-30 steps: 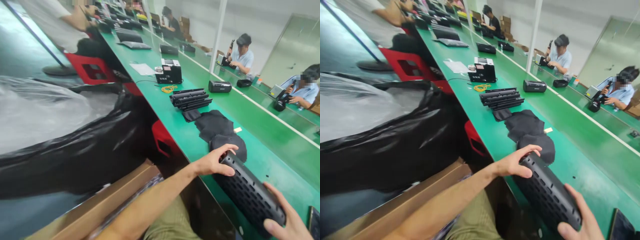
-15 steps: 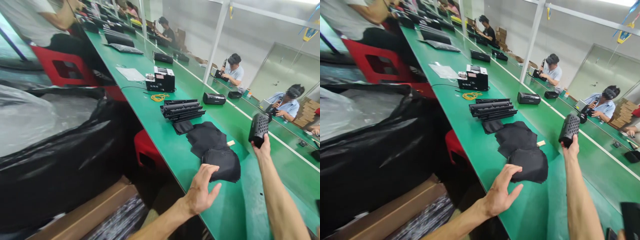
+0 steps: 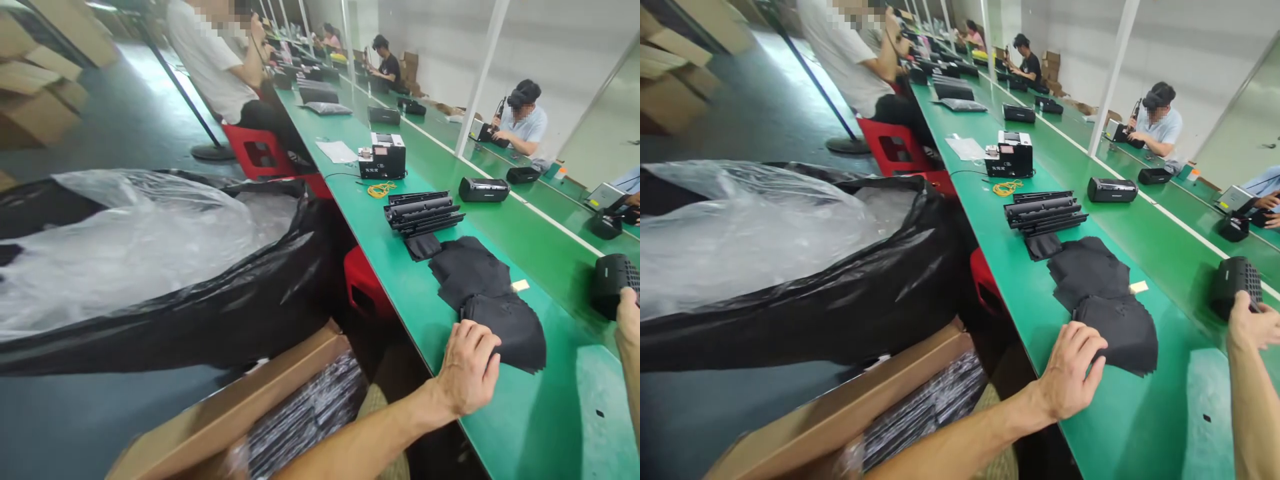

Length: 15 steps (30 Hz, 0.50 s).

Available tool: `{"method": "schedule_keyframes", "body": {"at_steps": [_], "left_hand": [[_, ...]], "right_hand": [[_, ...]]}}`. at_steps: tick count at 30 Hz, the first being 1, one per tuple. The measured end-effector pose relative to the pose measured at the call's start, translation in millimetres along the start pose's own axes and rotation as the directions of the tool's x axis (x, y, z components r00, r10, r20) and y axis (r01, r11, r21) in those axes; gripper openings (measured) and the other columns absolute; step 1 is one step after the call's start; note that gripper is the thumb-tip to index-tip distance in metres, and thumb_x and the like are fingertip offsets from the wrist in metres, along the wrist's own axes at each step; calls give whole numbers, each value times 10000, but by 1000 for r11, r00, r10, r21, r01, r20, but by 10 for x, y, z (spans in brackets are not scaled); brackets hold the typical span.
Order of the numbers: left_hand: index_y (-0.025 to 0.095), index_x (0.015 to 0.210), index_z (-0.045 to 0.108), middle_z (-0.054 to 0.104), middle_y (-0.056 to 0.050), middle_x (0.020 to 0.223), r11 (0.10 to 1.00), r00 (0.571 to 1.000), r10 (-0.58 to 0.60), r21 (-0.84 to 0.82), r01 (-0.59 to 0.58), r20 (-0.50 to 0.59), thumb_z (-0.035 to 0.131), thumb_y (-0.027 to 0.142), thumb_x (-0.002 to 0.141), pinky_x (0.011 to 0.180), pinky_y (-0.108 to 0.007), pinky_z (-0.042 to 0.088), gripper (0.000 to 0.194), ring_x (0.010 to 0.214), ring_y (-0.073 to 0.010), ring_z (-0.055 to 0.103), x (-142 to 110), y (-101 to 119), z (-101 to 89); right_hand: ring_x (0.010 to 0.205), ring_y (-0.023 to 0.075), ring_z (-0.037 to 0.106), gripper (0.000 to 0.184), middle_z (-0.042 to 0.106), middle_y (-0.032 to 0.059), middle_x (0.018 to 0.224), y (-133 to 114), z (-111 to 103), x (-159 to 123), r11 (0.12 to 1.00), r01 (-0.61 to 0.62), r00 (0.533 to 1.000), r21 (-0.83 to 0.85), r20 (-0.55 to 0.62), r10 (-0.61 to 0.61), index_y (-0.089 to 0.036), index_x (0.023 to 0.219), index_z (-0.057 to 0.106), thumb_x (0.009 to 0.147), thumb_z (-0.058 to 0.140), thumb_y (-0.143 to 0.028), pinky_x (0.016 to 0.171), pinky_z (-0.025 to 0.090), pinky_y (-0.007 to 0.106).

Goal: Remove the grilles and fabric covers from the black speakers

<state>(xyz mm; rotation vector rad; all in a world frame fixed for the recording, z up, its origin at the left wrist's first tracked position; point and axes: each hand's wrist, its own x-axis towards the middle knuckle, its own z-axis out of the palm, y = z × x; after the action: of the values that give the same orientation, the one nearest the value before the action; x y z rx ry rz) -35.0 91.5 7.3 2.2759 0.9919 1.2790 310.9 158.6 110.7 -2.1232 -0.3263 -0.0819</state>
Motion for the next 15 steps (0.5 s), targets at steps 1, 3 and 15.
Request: {"method": "schedule_keyframes", "body": {"at_steps": [1, 3, 15], "left_hand": [[194, 1108, 683, 740, -106, 1096, 1000, 1000, -2, 2, 2, 2, 579, 239, 968, 914, -470, 495, 181, 1041, -282, 616, 8, -9, -6], [195, 1090, 696, 741, -105, 1107, 1000, 1000, 9, 6, -9, 1, 576, 244, 984, 937, -472, 490, 167, 1059, -282, 613, 24, -23, -19], [187, 1072, 740, 618, -208, 1405, 983, 998, 53, 172, -59, 38, 580, 219, 986, 1197, -661, 417, 185, 1415, -414, 486, 138, -155, 102]], "right_hand": [[1357, 342, 529, 231, 599, 121, 1428, 31, -25, -194, 997, 70, 997, -13, 28, -69, -218, 1152, 711, 952, 823, -248, 1160, 445, 591], [1118, 275, 654, 167, 686, 72, 1137, 157, -68, -665, 967, 256, 952, -6, 176, -251, -168, 1006, 692, 1009, 775, -313, 1049, 528, 530], [1056, 251, 644, 231, 675, 58, 1055, 634, 0, -1917, 751, 660, 630, 15, 533, -564, -192, 969, 690, 1049, 720, -407, 967, 544, 463]]}}
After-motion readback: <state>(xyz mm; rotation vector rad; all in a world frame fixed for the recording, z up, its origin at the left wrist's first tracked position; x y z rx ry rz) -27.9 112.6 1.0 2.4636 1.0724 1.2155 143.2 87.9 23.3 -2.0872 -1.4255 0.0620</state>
